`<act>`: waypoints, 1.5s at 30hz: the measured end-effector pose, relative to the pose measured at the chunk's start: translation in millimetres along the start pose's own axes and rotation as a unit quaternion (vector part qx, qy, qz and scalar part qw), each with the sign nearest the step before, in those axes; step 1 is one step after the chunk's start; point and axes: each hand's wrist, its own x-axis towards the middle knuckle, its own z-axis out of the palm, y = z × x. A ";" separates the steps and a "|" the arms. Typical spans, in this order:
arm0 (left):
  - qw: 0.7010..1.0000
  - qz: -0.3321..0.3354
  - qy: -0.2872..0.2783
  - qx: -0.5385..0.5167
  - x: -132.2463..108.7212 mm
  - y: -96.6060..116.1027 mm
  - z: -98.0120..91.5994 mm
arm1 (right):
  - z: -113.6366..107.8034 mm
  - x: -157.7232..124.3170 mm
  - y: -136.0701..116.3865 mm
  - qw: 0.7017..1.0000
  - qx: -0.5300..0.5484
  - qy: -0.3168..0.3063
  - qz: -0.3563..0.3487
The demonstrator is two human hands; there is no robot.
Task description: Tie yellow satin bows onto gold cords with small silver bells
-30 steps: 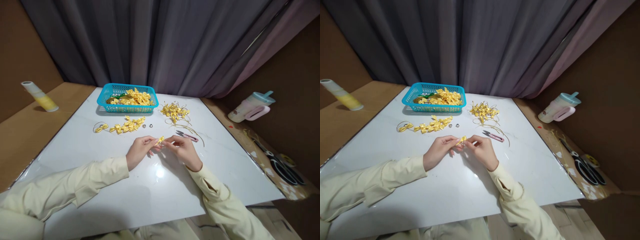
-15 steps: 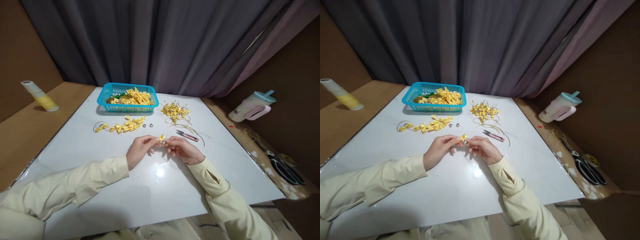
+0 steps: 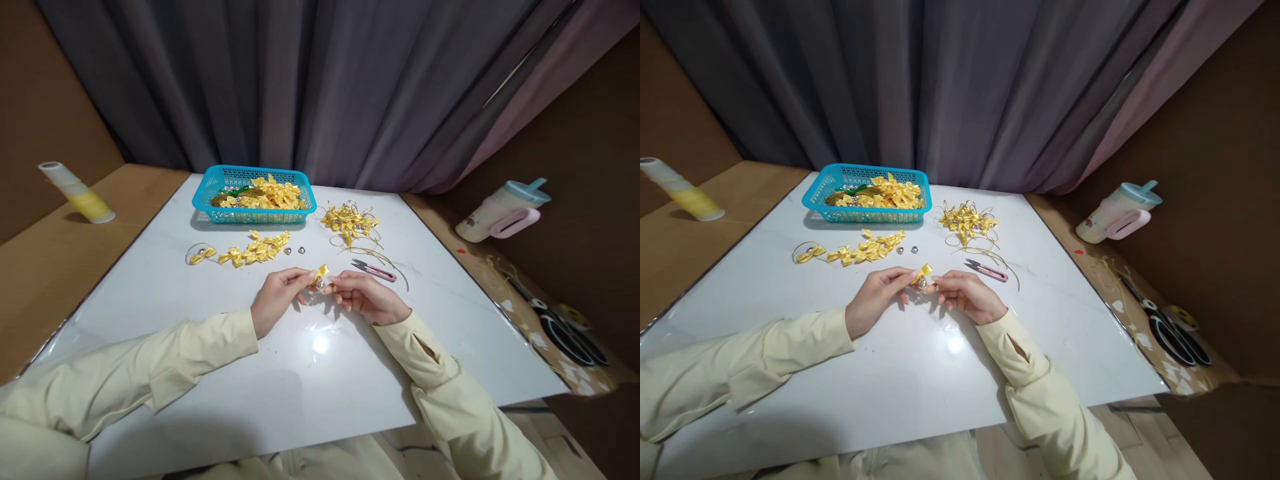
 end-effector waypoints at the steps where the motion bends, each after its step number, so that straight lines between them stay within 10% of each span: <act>1: 1.000 -0.001 -0.003 0.002 -0.4 1.0 0.2 | -1.7 0.2 -0.6 1.000 0.005 0.002 -0.004; 13: 0.998 -0.040 -0.037 0.034 -5.6 13.0 4.2 | -9.5 11.6 -1.7 0.988 0.145 0.044 -0.010; 45: 0.973 -0.003 -0.192 0.130 -25.3 11.6 8.3 | -6.0 17.0 4.8 0.994 0.098 0.009 -0.054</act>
